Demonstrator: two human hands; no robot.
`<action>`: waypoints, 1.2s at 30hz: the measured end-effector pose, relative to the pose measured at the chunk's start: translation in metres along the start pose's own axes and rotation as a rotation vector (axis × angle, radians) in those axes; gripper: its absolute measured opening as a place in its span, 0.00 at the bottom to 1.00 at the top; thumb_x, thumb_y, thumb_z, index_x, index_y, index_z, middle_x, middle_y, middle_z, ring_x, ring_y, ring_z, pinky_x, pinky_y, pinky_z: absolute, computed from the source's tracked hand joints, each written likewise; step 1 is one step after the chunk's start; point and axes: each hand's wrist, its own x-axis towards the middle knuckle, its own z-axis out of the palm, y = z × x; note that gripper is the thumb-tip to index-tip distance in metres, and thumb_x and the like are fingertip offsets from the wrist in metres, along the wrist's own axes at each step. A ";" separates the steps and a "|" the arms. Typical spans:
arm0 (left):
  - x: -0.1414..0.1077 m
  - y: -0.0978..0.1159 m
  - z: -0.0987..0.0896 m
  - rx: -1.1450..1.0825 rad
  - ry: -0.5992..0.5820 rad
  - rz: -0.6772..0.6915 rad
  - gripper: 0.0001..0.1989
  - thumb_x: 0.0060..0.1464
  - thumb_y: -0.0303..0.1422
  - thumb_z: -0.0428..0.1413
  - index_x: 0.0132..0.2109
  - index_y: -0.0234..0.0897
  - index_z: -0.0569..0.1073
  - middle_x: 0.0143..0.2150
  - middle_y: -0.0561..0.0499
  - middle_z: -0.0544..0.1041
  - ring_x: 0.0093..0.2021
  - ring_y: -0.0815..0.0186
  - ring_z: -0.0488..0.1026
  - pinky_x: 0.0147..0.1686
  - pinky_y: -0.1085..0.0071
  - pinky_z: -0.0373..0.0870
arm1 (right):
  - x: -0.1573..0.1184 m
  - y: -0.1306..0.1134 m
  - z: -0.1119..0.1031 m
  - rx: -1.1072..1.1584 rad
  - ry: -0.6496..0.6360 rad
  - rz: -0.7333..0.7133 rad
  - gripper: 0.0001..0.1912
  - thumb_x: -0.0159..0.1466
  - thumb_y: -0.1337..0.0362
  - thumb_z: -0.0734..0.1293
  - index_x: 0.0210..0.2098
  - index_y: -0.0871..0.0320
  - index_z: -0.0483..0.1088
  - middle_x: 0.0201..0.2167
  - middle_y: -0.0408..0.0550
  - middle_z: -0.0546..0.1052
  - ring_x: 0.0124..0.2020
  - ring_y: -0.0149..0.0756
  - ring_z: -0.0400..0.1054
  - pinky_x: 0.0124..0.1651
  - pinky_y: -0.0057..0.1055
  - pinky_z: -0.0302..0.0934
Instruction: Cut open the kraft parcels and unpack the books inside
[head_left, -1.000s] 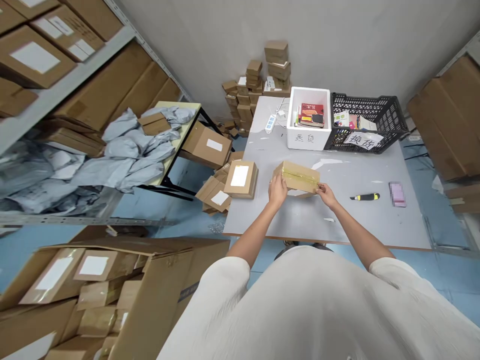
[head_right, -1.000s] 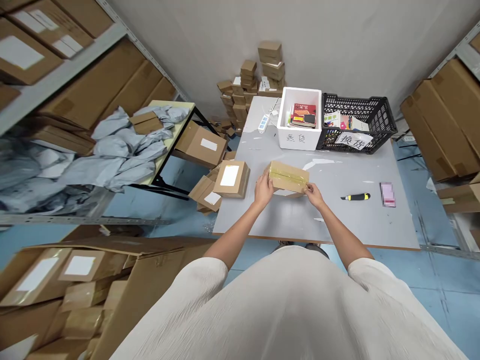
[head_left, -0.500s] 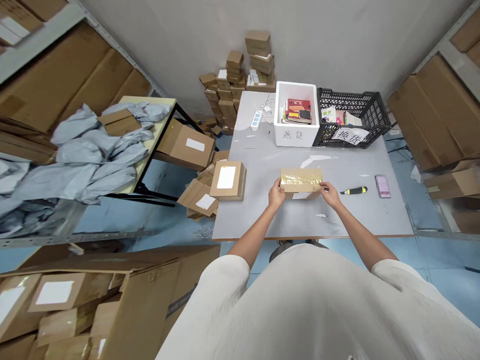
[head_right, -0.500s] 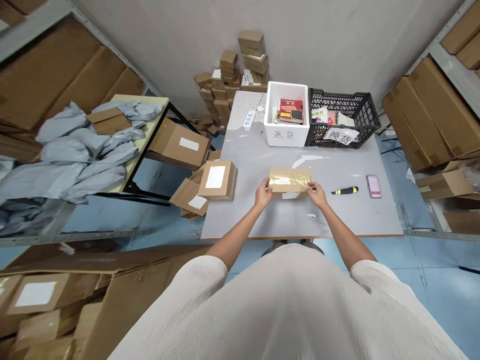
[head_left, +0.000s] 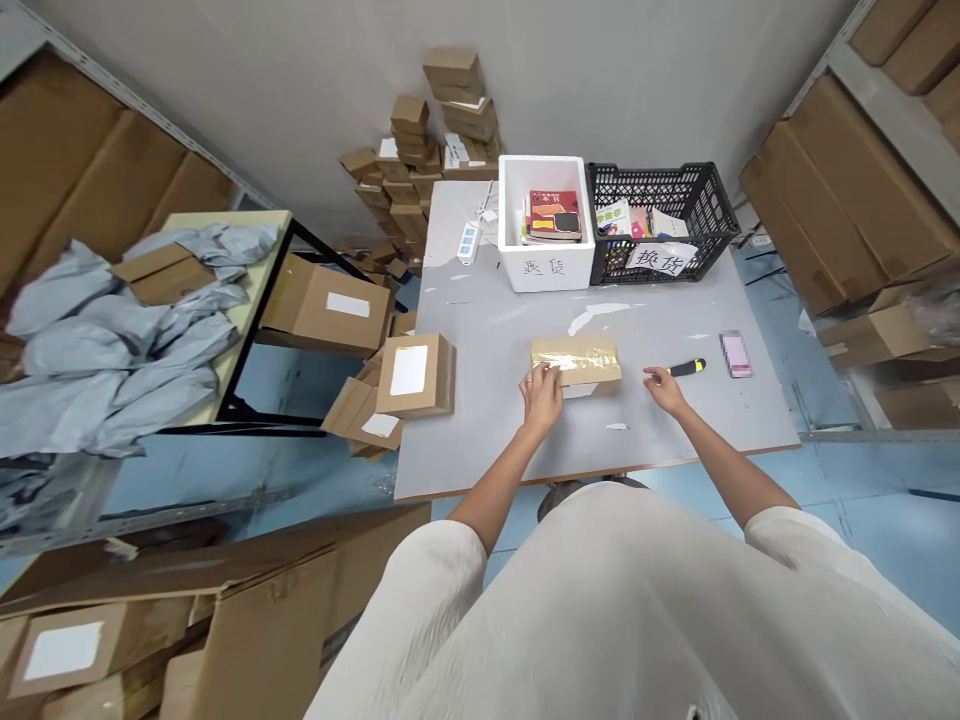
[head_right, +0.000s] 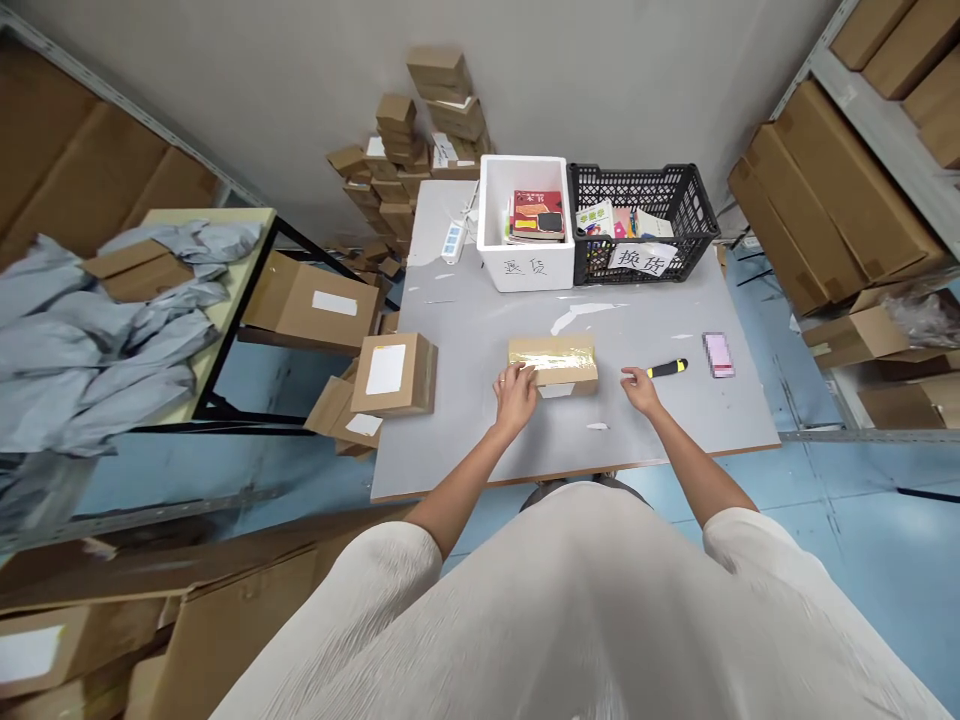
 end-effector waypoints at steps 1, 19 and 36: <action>-0.001 0.006 0.002 0.016 -0.018 0.019 0.23 0.69 0.26 0.50 0.65 0.46 0.76 0.73 0.39 0.71 0.73 0.46 0.66 0.71 0.45 0.62 | 0.004 0.009 -0.008 -0.032 0.007 0.027 0.18 0.61 0.58 0.70 0.50 0.52 0.80 0.56 0.55 0.81 0.49 0.46 0.79 0.63 0.50 0.73; -0.012 0.041 0.013 0.149 -0.061 -0.158 0.25 0.68 0.30 0.50 0.68 0.44 0.75 0.71 0.38 0.74 0.73 0.44 0.66 0.73 0.46 0.59 | 0.075 0.077 -0.082 -0.869 -0.279 -0.209 0.34 0.63 0.68 0.65 0.68 0.60 0.73 0.69 0.67 0.75 0.68 0.64 0.62 0.69 0.60 0.55; -0.012 0.039 0.013 0.159 -0.075 -0.164 0.26 0.67 0.29 0.51 0.68 0.43 0.75 0.70 0.37 0.74 0.72 0.43 0.66 0.72 0.46 0.62 | 0.076 0.068 -0.082 -0.916 -0.276 -0.192 0.21 0.68 0.67 0.64 0.58 0.62 0.78 0.56 0.70 0.80 0.59 0.60 0.70 0.65 0.54 0.57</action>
